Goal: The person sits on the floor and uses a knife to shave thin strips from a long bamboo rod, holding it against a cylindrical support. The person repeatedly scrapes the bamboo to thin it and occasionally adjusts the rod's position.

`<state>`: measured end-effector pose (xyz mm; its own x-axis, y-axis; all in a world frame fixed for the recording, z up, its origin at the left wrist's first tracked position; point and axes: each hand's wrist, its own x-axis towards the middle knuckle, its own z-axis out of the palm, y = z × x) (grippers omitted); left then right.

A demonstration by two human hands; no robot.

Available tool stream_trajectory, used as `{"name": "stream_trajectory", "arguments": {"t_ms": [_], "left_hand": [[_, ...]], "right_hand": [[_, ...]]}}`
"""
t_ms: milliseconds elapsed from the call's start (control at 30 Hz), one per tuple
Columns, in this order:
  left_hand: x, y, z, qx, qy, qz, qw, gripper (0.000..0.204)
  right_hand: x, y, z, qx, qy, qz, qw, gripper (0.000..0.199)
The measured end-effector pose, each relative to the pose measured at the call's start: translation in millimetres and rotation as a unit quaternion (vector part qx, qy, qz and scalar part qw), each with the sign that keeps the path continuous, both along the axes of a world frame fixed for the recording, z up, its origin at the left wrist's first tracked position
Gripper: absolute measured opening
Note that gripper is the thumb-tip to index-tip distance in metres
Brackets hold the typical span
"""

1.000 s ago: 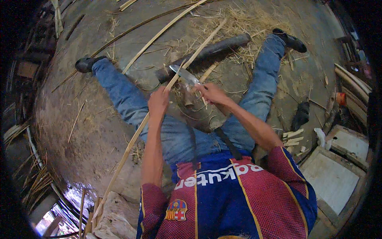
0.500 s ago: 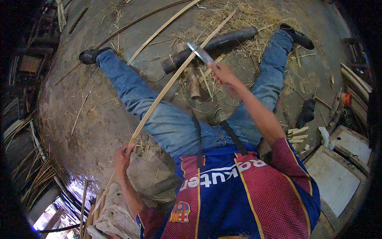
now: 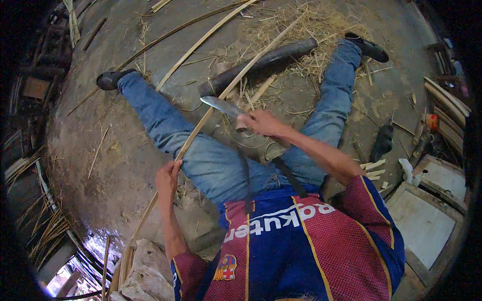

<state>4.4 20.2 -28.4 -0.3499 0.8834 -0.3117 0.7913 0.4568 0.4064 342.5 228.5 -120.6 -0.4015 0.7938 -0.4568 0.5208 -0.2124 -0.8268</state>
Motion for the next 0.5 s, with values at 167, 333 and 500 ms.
{"name": "stream_trajectory", "arguments": {"t_ms": [167,333,500], "left_hand": [[6,-1,2,0.064,0.026,-0.005,0.998,0.041],[6,-3,-11,0.033,0.010,0.017,0.999,0.040],[2,-7,-7,-0.016,0.016,0.005,1.000,0.041]], "right_hand": [[19,44,-41,-0.043,0.051,-0.225,0.972,0.053],[52,67,-33,-0.022,0.027,-0.198,0.980,0.051],[49,43,-13,-0.023,0.046,-0.171,0.984,0.053]]}}
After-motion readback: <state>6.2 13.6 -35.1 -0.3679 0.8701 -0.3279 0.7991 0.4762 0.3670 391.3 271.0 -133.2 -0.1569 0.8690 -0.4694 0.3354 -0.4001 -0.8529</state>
